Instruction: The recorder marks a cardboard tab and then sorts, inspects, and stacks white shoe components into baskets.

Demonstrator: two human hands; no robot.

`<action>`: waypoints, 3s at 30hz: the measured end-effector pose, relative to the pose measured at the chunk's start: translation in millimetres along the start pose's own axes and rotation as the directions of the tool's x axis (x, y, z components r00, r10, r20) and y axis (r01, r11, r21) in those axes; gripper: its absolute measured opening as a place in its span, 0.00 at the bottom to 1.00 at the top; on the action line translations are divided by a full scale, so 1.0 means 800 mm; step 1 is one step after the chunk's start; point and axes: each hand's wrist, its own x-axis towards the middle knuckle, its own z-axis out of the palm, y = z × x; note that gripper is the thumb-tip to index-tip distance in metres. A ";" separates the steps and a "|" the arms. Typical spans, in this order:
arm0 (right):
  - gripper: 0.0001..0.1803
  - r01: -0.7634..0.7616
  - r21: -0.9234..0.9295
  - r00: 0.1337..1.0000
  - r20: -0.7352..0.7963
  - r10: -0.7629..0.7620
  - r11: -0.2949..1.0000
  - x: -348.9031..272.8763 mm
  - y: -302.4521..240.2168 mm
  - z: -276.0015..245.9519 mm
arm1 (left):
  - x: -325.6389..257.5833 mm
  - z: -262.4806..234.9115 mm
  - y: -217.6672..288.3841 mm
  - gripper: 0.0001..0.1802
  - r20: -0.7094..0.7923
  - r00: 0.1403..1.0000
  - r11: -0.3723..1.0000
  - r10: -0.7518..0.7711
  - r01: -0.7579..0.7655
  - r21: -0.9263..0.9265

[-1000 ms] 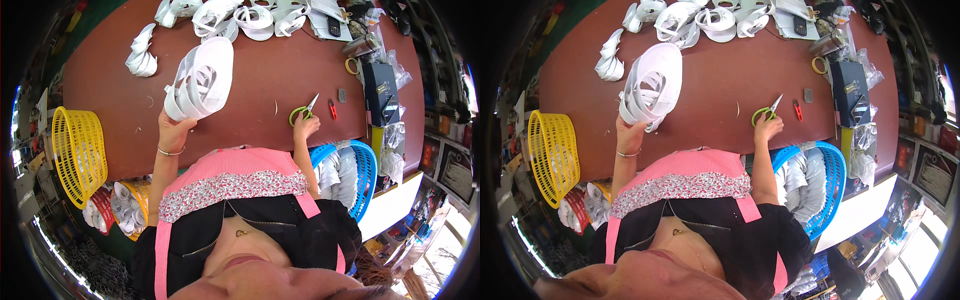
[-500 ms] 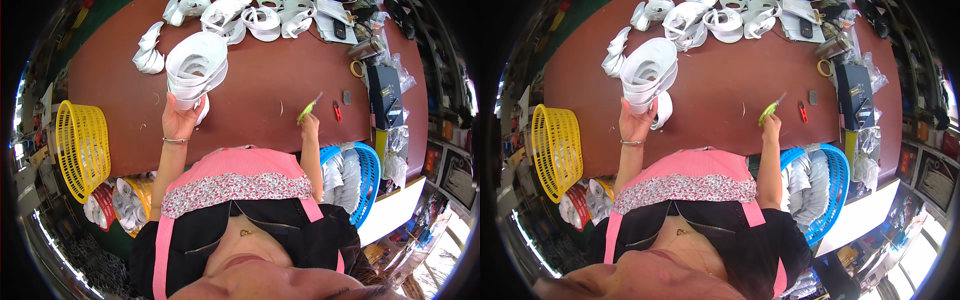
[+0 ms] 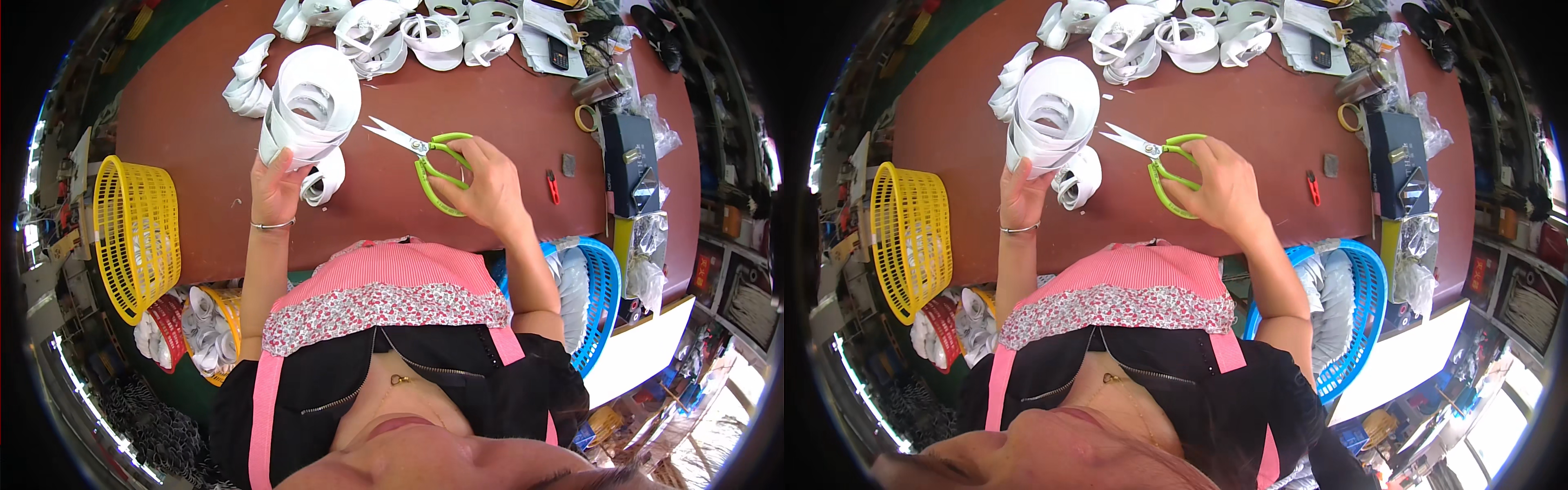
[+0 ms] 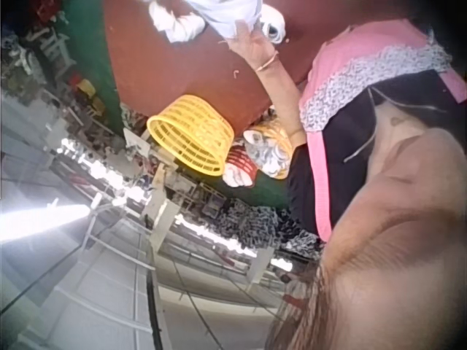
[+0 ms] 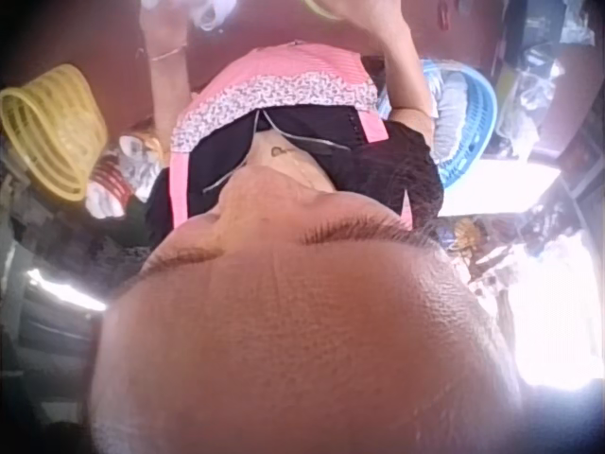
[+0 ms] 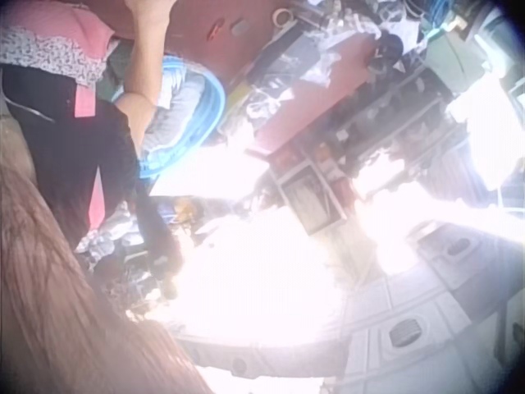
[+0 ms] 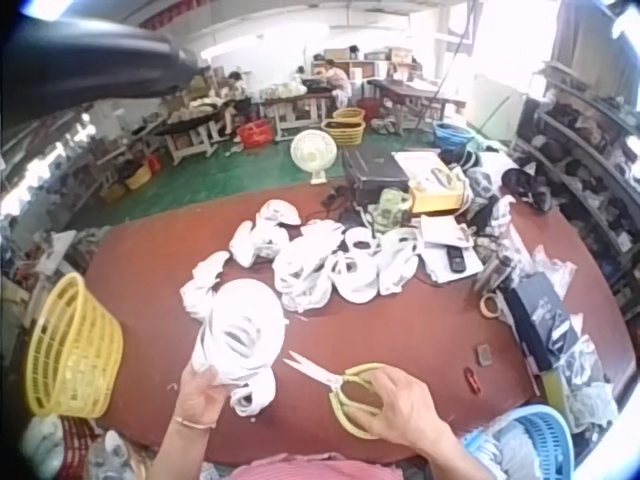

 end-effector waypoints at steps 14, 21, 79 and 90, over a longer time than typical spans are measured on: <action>0.19 0.087 0.010 0.970 0.229 -0.087 0.996 0.032 0.022 -0.009 | -0.008 -0.002 -0.010 0.32 -0.007 1.000 0.985 -0.024 0.025 0.169; 0.18 -0.384 -0.178 0.919 0.019 0.394 0.906 -0.028 0.147 0.034 | -0.030 -0.031 -0.004 0.27 -0.105 0.959 0.753 0.262 -0.135 0.644; 0.30 -0.118 0.320 0.824 0.560 -0.087 0.940 0.152 -0.012 0.405 | 0.024 -0.246 -0.038 0.16 0.351 0.936 0.175 -0.022 -0.342 0.923; 0.36 -0.545 -0.511 0.638 0.262 0.724 0.665 0.295 0.122 0.383 | -0.013 -0.259 -0.100 0.38 0.034 0.984 -0.314 -0.175 -0.088 0.945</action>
